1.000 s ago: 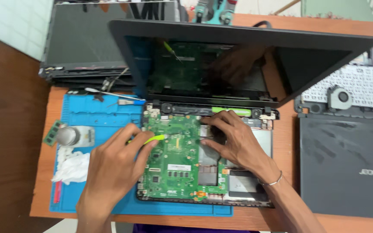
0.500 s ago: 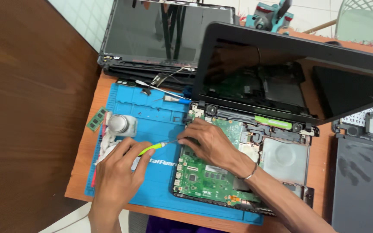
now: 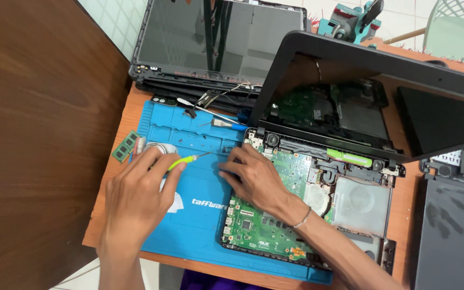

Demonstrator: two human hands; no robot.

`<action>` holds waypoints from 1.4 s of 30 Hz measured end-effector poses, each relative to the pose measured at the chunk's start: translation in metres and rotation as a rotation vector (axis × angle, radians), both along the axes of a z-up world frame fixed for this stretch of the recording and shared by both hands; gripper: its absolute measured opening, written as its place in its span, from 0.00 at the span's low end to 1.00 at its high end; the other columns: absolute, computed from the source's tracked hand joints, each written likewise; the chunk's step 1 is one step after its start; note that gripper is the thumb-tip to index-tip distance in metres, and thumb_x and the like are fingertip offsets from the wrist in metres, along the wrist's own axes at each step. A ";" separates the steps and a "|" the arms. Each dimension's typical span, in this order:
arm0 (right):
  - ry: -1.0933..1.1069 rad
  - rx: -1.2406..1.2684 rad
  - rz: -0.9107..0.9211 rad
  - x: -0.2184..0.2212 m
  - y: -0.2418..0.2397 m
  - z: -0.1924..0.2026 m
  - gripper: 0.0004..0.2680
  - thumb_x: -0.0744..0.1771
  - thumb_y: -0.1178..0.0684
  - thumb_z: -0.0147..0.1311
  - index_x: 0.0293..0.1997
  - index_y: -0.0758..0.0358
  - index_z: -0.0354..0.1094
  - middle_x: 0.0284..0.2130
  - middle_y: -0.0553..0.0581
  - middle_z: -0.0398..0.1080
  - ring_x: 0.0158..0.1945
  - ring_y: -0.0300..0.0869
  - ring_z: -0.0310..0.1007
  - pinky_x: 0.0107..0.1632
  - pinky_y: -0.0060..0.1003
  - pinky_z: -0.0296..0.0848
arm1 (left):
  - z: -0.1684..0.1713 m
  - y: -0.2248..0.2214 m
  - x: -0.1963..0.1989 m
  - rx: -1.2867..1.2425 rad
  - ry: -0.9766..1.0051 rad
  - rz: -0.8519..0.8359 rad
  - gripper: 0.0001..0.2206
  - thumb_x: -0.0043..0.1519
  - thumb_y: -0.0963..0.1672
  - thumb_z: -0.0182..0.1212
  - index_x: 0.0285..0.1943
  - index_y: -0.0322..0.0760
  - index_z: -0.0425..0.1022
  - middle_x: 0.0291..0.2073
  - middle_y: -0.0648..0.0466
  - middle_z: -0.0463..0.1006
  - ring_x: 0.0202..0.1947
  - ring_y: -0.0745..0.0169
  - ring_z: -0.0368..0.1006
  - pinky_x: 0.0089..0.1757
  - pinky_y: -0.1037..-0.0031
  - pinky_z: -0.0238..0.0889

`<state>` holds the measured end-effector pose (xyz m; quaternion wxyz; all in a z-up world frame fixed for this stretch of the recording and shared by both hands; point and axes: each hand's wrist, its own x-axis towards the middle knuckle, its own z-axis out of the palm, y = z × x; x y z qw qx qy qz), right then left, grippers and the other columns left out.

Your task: The person manipulates internal connectors and wires inside an open laptop by hand and using a screwdriver. They work on the motherboard, pressing down on small components and moving thin cables.

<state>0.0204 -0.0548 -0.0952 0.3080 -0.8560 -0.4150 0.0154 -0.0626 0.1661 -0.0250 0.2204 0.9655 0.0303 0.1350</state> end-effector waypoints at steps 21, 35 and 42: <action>-0.101 -0.058 -0.172 0.009 -0.056 0.019 0.13 0.65 0.55 0.60 0.55 0.61 0.72 0.44 0.57 0.69 0.46 0.50 0.68 0.47 0.45 0.71 | 0.015 -0.041 0.092 0.101 -0.094 -0.440 0.07 0.60 0.42 0.64 0.30 0.33 0.75 0.30 0.51 0.72 0.34 0.53 0.76 0.30 0.61 0.69; -0.087 -0.029 -0.174 0.008 -0.058 0.014 0.13 0.66 0.55 0.60 0.56 0.62 0.73 0.45 0.57 0.69 0.45 0.49 0.67 0.47 0.44 0.70 | 0.023 -0.058 0.103 0.230 -0.113 -0.536 0.05 0.48 0.37 0.63 0.32 0.32 0.77 0.35 0.49 0.75 0.37 0.52 0.77 0.28 0.65 0.71; -0.092 -0.019 -0.166 0.009 -0.058 0.012 0.13 0.65 0.55 0.61 0.54 0.64 0.73 0.45 0.57 0.68 0.45 0.50 0.67 0.48 0.45 0.69 | 0.017 -0.081 0.121 0.397 -0.135 -0.636 0.02 0.49 0.39 0.65 0.26 0.31 0.77 0.34 0.49 0.75 0.35 0.55 0.77 0.28 0.68 0.73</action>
